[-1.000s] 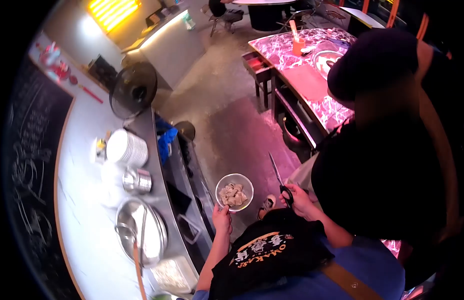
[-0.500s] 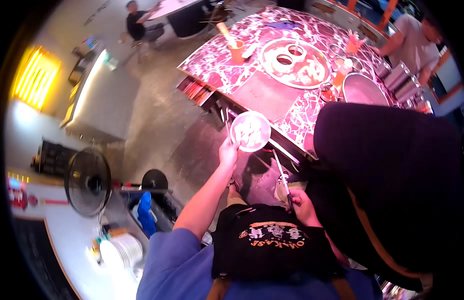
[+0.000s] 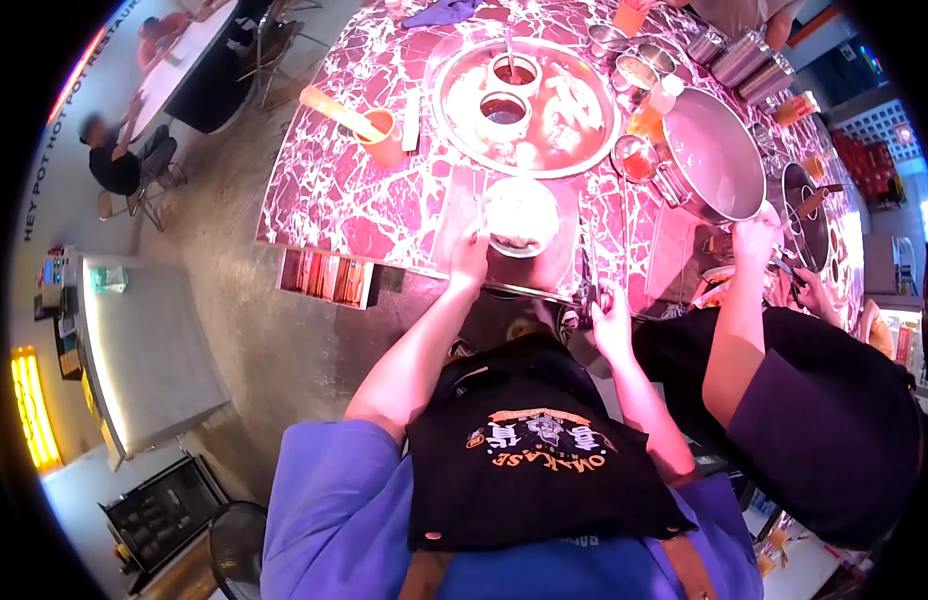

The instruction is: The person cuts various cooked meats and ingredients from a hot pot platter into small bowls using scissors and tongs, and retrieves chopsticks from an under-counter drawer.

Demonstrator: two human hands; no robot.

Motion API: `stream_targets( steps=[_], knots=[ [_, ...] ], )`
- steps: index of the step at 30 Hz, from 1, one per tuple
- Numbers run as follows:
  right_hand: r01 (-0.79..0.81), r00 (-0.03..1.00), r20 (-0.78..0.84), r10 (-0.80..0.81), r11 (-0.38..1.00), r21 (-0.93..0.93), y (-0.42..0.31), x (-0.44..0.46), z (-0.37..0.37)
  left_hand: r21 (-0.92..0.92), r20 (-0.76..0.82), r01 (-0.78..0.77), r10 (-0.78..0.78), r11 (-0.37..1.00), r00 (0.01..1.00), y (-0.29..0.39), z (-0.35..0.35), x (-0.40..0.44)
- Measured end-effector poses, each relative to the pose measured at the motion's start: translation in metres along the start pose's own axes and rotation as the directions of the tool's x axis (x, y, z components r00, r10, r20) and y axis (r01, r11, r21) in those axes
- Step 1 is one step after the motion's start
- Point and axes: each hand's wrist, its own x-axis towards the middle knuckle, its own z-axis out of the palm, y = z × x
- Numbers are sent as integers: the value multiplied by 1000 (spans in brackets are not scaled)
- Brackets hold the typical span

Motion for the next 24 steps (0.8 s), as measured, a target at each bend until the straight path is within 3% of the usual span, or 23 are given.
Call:
stream_targets(
  steps=[2, 3, 4, 5, 6, 8, 10, 11, 12, 15, 19, 20, 24],
  knots=[
    [28, 1000, 10, -27, 984, -177, 12, 38, 8, -41, -85, -70, 67, 997, 994, -17, -12, 9],
    [142, 989, -1, -147, 954, -263, 17, 53, 13, -15, -45, 152, -152, 988, 987, -20, -22, 12],
    [205, 974, -12, -224, 909, -364, 14, 67, 17, 166, -24, 203, -201, 965, 979, -20, -30, 19],
    [130, 988, -16, -152, 887, -443, -6, 72, 20, 413, -55, -24, 51, 911, 997, -10, -32, 22],
    [69, 994, -33, -99, 857, -510, -26, 84, 29, 638, -7, -237, 313, 732, 950, 1, -32, 34],
    [150, 982, -9, -187, 816, -558, -14, 105, 34, 589, -21, -287, 369, 755, 929, 4, -29, 52],
    [162, 981, 6, -195, 799, -578, -11, 118, 35, 648, 12, -211, 267, 732, 964, 11, -26, 64],
    [226, 963, 13, -271, 777, -587, -11, 119, 36, 625, -8, -106, 142, 773, 990, 16, -23, 68],
    [227, 964, 21, -263, 783, -580, -12, 120, 36, 625, -16, -97, 137, 774, 990, 15, -26, 68],
    [253, 958, 43, -282, 770, -586, -14, 121, 36, 695, 49, -272, 333, 665, 942, -2, -27, 76],
    [161, 981, -10, -196, 835, -526, -20, 120, 43, 695, 109, -282, 291, 661, 951, 0, -32, 79],
    [199, 967, -28, -255, 816, -543, -22, 118, 44, 713, 111, -252, 249, 654, 962, 1, -32, 81],
    [-74, 997, -47, 58, 842, -534, -34, 121, 42, 681, 158, -192, 114, 706, 981, 1, -40, 93]
  ],
)
